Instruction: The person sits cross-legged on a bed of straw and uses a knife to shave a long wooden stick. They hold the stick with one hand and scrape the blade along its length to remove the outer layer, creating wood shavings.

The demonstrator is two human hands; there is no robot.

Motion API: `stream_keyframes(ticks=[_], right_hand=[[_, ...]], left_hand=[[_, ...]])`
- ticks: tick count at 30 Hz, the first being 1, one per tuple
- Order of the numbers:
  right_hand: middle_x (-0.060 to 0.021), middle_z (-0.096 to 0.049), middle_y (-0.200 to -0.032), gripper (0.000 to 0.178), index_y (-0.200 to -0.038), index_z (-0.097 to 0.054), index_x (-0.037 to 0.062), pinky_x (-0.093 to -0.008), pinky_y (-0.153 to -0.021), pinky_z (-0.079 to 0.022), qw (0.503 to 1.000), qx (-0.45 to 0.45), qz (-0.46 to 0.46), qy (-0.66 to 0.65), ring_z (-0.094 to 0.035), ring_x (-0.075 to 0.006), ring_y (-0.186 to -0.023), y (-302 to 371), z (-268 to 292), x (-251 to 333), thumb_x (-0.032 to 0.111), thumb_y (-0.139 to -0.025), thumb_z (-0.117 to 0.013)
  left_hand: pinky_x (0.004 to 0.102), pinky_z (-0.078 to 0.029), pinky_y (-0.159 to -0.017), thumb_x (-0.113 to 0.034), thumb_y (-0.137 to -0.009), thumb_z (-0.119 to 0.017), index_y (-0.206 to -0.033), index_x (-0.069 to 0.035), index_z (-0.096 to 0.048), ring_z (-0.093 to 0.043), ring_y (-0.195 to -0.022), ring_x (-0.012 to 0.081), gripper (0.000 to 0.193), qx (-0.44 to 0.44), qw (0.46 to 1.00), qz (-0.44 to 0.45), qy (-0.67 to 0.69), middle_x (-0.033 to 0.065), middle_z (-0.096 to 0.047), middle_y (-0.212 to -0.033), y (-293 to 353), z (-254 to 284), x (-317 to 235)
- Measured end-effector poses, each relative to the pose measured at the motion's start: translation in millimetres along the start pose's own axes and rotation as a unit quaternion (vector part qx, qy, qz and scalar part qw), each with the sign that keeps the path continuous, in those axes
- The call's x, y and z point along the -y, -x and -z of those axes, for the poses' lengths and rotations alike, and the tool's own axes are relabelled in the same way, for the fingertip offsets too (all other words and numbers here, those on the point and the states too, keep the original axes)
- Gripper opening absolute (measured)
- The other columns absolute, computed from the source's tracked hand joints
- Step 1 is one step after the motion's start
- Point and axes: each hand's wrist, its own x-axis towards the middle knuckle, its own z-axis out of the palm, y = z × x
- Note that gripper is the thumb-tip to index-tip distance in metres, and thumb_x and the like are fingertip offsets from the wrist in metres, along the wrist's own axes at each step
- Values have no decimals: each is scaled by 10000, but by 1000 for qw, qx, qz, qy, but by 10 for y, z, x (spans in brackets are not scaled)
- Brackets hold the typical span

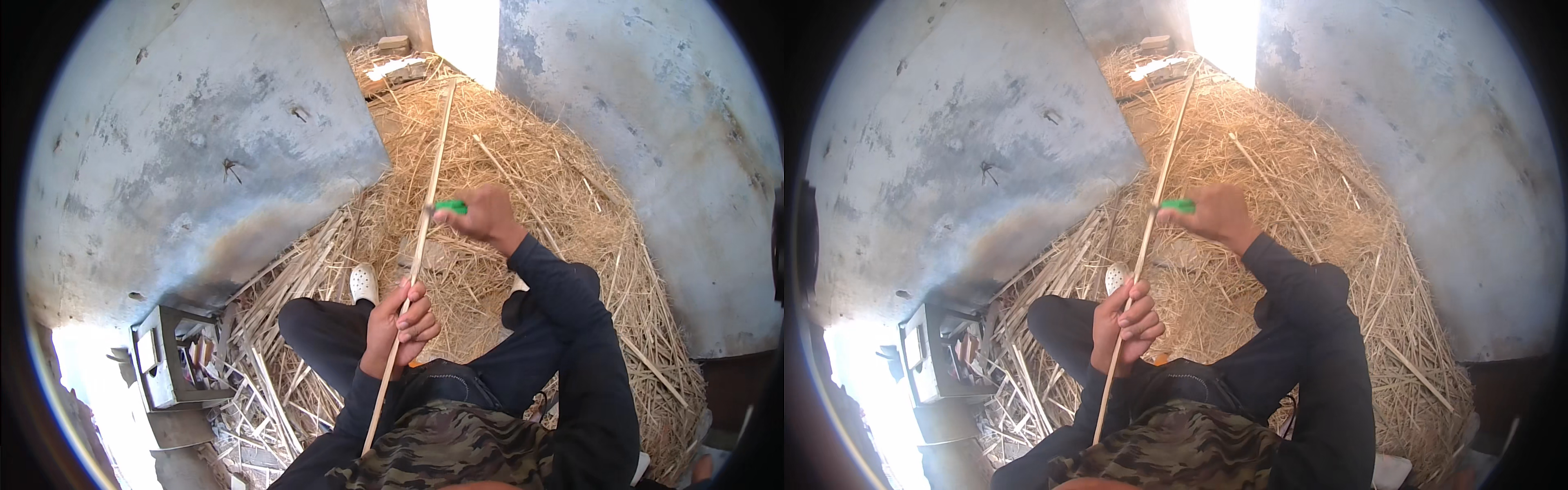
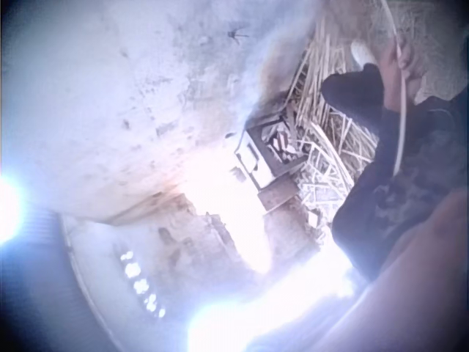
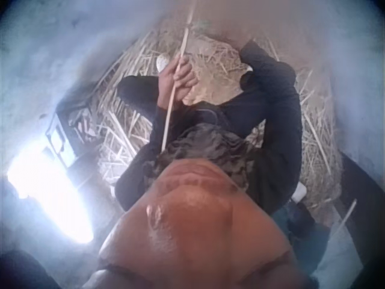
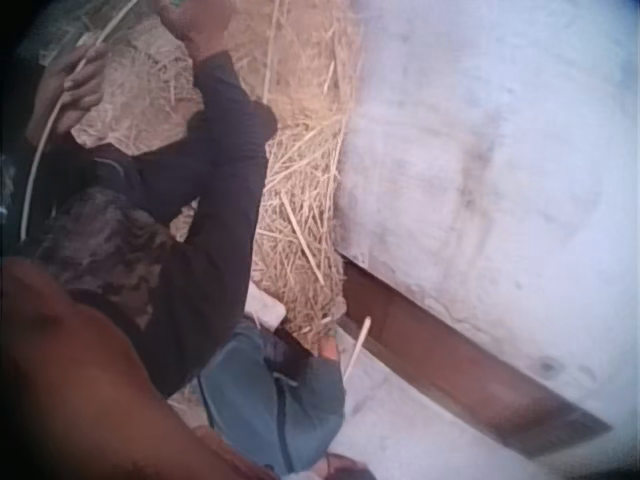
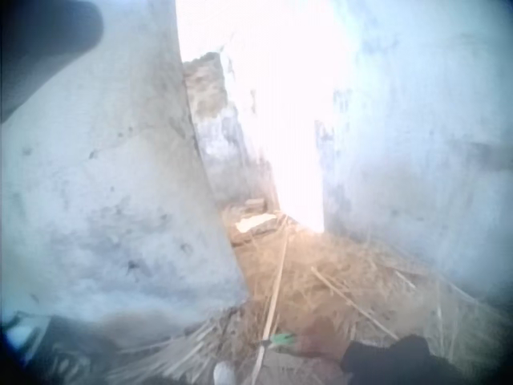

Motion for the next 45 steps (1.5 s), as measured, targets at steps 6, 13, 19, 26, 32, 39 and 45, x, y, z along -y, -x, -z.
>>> stream_keyframes(ticks=[6, 13, 19, 26, 32, 39, 45], right_hand=[[-22, -405, -389, 796, -479, -541, 113, -347, -373, -337, 997, 35, 49, -43, -428, -168, -347, 204, -57, 269, 842, -778, -423], [-51, -450, -411, 748, -493, -550, 120, -351, -376, -351, 998, 2, 2, -68, -448, -201, -348, 76, -122, 65, 825, -742, -507], [11, -384, -402, 796, -482, -503, 136, -315, -348, -290, 999, -28, -9, 17, -389, -131, -344, -148, -102, -477, 860, -785, -370], [8, -357, -395, 801, -487, -482, 127, -328, -342, -281, 996, -64, -17, 64, -372, -135, -340, -288, 54, -734, 855, -797, -361], [-6, -382, -423, 825, -508, -481, 120, -345, -368, -328, 995, -37, -1, 98, -414, -169, -367, -340, 104, -741, 882, -779, -319], [20, -365, -396, 759, -523, -559, 128, -325, -358, -295, 986, -70, -63, 136, -370, -134, -335, -445, 253, -1354, 810, -818, -406], [-138, -526, -517, 894, -585, -600, 28, -439, -495, -408, 942, -64, -309, 113, -559, -298, -524, -406, 243, -1885, 839, -813, -301]], left_hand=[[207, -260, -430, -264, -1056, -283, -853, -126, -446, -316, -362, 42, 295, -17, 999, -22, -19, -80, -367, -495, 3, 65, -51], [209, -277, -459, -281, -1062, -278, -854, -137, -441, -306, -371, 43, 301, -35, 998, -5, -50, -86, -352, -504, 36, 24, -17], [213, -268, -451, -305, -1054, -320, -844, -122, -410, -293, -377, 54, 293, -27, 998, 3, -60, -62, -335, -507, 122, -87, -1], [229, -312, -505, -331, -1052, -320, -840, -112, -407, -318, -398, 66, 317, -53, 993, 28, -102, -50, -349, -522, 422, -62, 107], [228, -304, -508, -332, -1053, -324, -848, -104, -405, -306, -408, 67, 316, -78, 986, 34, -144, -46, -346, -529, 546, -108, 135], [241, -330, -542, -305, -1051, -314, -823, -121, -416, -299, -412, 51, 310, -80, 983, 88, -138, -72, -348, -517, 688, -71, 282], [218, -354, -514, -342, -1049, -344, -858, -99, -422, -370, -458, 63, 319, -78, 971, 84, -211, -36, -380, -555, 583, 5, 268]])
